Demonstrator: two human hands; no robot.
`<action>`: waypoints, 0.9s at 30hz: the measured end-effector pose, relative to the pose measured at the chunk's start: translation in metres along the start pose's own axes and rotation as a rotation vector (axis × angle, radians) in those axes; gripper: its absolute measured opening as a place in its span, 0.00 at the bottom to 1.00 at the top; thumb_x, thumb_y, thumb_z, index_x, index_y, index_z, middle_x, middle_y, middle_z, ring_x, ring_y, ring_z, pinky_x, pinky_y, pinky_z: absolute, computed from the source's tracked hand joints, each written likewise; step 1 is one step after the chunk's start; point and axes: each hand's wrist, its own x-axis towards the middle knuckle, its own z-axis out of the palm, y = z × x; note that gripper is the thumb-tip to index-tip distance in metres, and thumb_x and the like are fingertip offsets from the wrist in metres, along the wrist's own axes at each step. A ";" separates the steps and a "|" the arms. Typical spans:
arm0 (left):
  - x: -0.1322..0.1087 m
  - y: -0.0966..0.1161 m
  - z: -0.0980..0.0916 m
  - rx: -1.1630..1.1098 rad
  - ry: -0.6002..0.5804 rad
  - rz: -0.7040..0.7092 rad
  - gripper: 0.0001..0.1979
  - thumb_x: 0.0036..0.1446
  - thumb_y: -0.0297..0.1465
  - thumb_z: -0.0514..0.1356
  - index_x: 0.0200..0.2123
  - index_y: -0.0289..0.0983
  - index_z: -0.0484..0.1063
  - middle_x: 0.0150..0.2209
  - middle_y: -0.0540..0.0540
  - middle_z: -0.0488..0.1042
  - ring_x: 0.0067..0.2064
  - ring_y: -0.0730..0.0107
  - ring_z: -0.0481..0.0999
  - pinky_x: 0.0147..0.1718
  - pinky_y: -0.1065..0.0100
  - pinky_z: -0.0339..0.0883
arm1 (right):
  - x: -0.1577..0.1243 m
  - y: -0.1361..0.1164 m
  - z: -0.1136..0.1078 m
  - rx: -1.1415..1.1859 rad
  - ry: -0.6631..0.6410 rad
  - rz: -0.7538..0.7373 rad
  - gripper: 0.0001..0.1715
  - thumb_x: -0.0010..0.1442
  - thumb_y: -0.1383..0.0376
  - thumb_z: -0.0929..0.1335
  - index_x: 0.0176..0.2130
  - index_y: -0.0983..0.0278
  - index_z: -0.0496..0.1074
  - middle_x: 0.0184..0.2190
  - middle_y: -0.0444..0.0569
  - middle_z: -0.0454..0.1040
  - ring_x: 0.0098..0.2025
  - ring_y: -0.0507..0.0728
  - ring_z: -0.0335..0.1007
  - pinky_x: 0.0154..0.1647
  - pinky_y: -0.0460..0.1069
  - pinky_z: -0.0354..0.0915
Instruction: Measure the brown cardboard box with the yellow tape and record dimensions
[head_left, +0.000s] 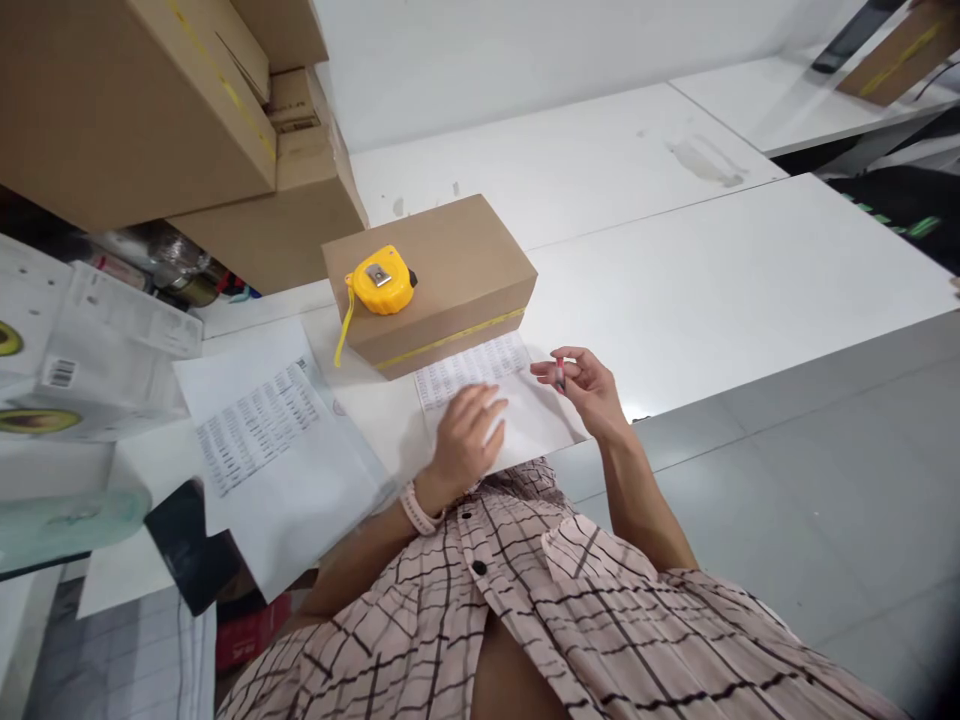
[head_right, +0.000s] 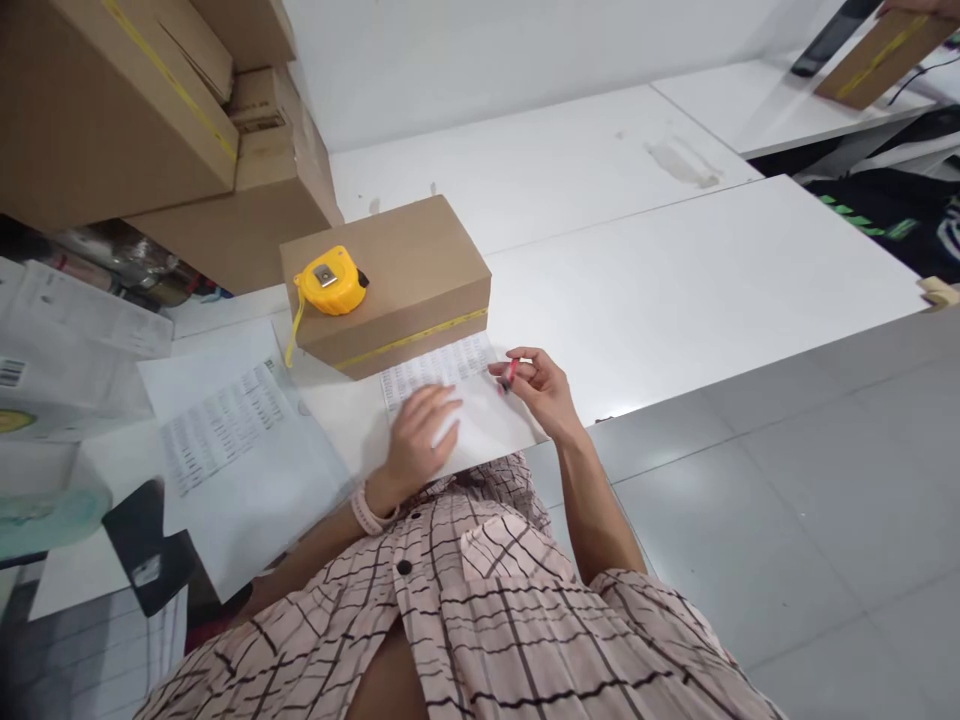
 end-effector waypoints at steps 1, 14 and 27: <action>-0.010 0.008 0.014 -0.016 -0.103 -0.004 0.18 0.70 0.35 0.56 0.57 0.32 0.72 0.62 0.33 0.74 0.69 0.51 0.68 0.67 0.48 0.62 | 0.000 0.001 0.006 -0.006 0.030 -0.011 0.25 0.55 0.49 0.77 0.44 0.58 0.69 0.33 0.47 0.83 0.40 0.59 0.81 0.46 0.57 0.75; -0.025 0.016 0.048 0.067 -0.490 -0.047 0.42 0.60 0.44 0.65 0.71 0.30 0.57 0.76 0.25 0.47 0.77 0.33 0.41 0.72 0.35 0.41 | 0.024 0.031 0.046 -0.216 0.014 0.000 0.26 0.65 0.42 0.67 0.30 0.60 0.66 0.26 0.43 0.69 0.32 0.53 0.66 0.37 0.50 0.64; -0.021 0.014 0.051 0.039 -0.484 -0.068 0.45 0.57 0.47 0.67 0.70 0.30 0.57 0.76 0.26 0.45 0.77 0.32 0.40 0.72 0.34 0.38 | 0.027 0.035 0.053 -0.268 0.091 -0.005 0.22 0.57 0.54 0.73 0.24 0.59 0.60 0.19 0.38 0.59 0.24 0.50 0.55 0.27 0.49 0.55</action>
